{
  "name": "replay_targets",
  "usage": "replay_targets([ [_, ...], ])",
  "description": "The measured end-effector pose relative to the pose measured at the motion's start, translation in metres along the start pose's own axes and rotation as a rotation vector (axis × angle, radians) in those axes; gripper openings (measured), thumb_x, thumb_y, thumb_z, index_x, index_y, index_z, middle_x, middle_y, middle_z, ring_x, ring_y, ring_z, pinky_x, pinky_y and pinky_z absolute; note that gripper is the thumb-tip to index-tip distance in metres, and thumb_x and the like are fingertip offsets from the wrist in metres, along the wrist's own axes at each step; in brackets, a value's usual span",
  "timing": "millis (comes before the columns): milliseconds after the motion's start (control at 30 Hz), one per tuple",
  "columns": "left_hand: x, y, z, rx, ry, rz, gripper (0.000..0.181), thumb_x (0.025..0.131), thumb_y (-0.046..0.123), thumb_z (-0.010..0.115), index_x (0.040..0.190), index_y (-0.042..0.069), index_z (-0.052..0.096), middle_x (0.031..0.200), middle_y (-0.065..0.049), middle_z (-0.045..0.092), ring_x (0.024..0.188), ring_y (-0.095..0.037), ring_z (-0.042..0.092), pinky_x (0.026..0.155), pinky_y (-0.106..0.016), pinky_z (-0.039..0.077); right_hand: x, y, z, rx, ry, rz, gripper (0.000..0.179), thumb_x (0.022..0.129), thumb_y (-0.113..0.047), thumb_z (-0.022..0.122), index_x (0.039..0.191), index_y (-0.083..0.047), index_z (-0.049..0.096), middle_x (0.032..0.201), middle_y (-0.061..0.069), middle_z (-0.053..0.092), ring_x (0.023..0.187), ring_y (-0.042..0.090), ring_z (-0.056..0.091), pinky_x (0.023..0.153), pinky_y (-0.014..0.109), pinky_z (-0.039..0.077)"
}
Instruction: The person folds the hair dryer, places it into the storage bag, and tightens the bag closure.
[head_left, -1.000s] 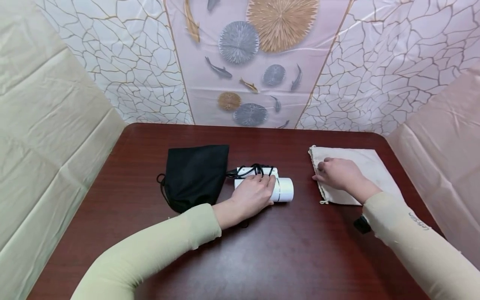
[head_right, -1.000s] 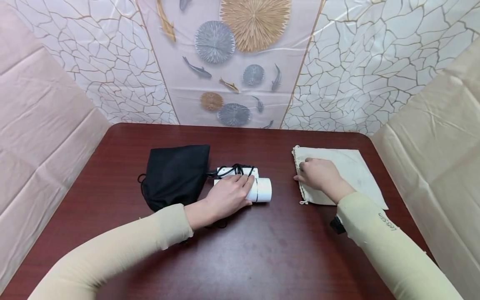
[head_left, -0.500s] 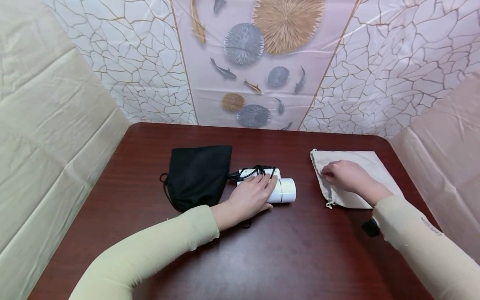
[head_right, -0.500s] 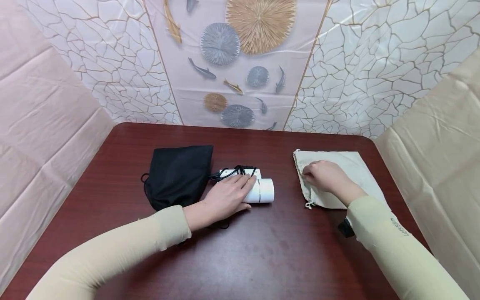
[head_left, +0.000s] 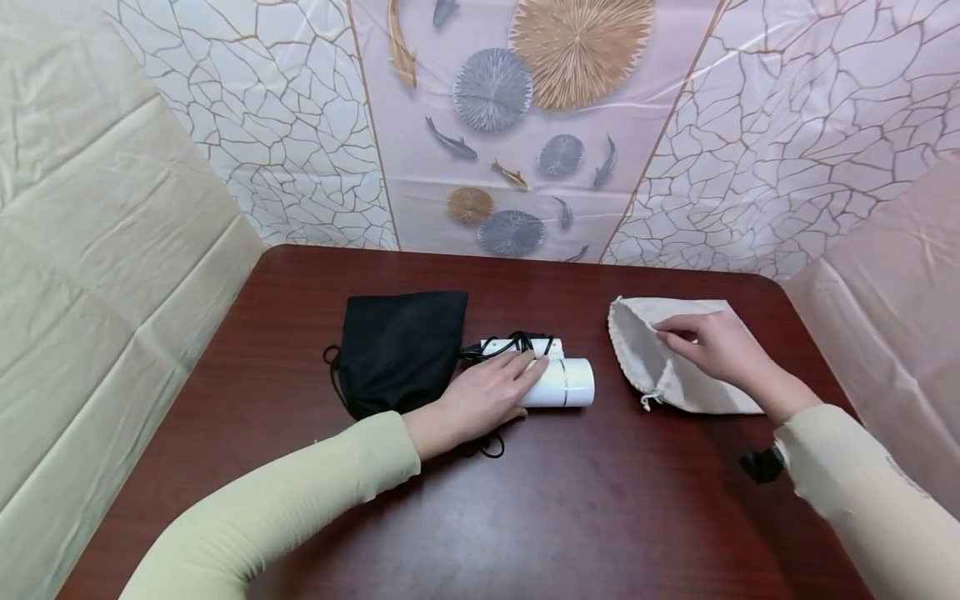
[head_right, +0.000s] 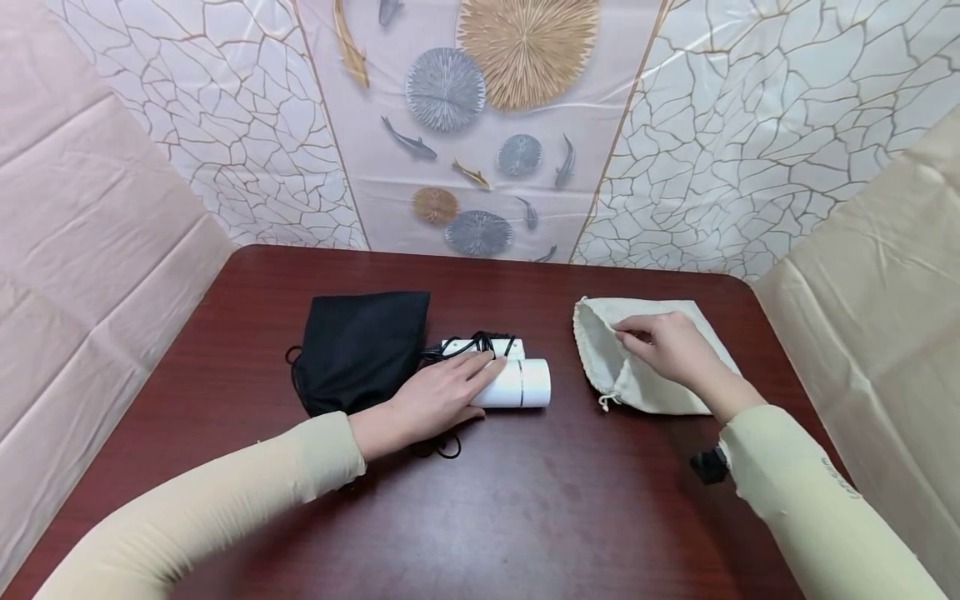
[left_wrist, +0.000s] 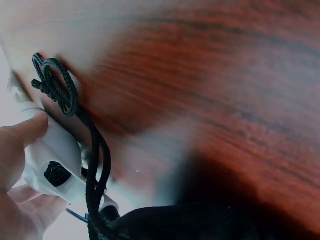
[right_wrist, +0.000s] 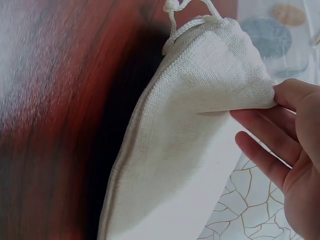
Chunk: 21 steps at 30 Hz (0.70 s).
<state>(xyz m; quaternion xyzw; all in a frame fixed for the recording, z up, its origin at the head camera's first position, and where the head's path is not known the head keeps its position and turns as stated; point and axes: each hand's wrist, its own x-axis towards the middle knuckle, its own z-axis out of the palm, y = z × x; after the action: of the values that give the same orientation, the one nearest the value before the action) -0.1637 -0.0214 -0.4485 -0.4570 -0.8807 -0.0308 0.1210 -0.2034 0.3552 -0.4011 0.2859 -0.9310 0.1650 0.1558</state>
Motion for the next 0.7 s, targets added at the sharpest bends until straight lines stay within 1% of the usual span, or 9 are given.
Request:
replay_targets([
  [100,-0.001,-0.001,-0.001,-0.036,0.001,-0.004,0.080,0.096,0.037,0.083,0.159,0.005,0.047,0.152,-0.013,0.057,0.137,-0.027,0.059,0.109,-0.035,0.052,0.000,-0.003,-0.002,0.046,0.037,0.031,0.017,0.086,0.002,0.083,0.099,-0.007,0.085,0.089,0.003,0.081,0.075,0.003,0.065,0.068,0.014,0.047],
  [167,-0.001,-0.001,-0.002,-0.053,0.013,-0.005,0.078,0.096,0.036,0.082,0.159,0.004,0.047,0.152,-0.013,0.058,0.137,-0.028,0.059,0.108,-0.036,0.053,0.000,-0.006,-0.002,0.074,0.049,0.064,0.017,0.086,0.001,0.083,0.101,-0.008,0.085,0.090,0.003,0.081,0.080,-0.001,0.066,0.071,0.009,0.046],
  [300,0.000,-0.001,-0.005,-0.062,0.071,0.006,0.077,0.096,0.037,0.081,0.157,0.003,0.049,0.149,-0.014,0.060,0.134,-0.029,0.061,0.106,-0.037,0.054,0.000,-0.010,-0.002,0.126,0.059,0.124,0.018,0.089,0.000,0.082,0.104,-0.009,0.085,0.093,0.004,0.082,0.088,-0.011,0.062,0.075,0.006,0.044],
  [367,0.001,-0.001,-0.006,-0.062,0.108,0.013,0.076,0.096,0.036,0.082,0.156,0.002,0.050,0.147,-0.014,0.061,0.133,-0.030,0.061,0.107,-0.038,0.054,0.001,-0.012,0.000,0.153,0.062,0.136,0.018,0.089,0.000,0.082,0.105,-0.009,0.085,0.095,0.005,0.082,0.090,-0.016,0.059,0.075,0.006,0.044],
  [500,0.002,0.000,-0.016,-0.050,0.148,0.007,0.075,0.096,0.036,0.081,0.155,0.002,0.051,0.146,-0.015,0.062,0.132,-0.030,0.062,0.110,-0.038,0.052,0.007,-0.020,0.002,0.192,0.067,0.124,0.019,0.090,0.001,0.082,0.106,-0.009,0.085,0.097,0.007,0.082,0.091,-0.020,0.056,0.076,0.006,0.044],
  [633,0.004,0.002,-0.026,-0.035,0.165,-0.014,0.074,0.097,0.037,0.080,0.155,0.001,0.052,0.145,-0.015,0.063,0.131,-0.030,0.063,0.109,-0.038,0.053,0.014,-0.029,0.005,0.201,0.074,0.088,0.020,0.089,0.002,0.082,0.105,-0.008,0.085,0.096,0.006,0.082,0.089,-0.017,0.059,0.074,0.007,0.045],
  [700,0.005,0.003,-0.029,-0.026,0.173,-0.014,0.074,0.097,0.037,0.080,0.155,0.001,0.052,0.145,-0.015,0.063,0.130,-0.030,0.063,0.108,-0.038,0.053,0.018,-0.034,0.007,0.205,0.074,0.076,0.020,0.089,0.003,0.082,0.105,-0.008,0.085,0.095,0.005,0.082,0.087,-0.015,0.061,0.073,0.007,0.046],
])
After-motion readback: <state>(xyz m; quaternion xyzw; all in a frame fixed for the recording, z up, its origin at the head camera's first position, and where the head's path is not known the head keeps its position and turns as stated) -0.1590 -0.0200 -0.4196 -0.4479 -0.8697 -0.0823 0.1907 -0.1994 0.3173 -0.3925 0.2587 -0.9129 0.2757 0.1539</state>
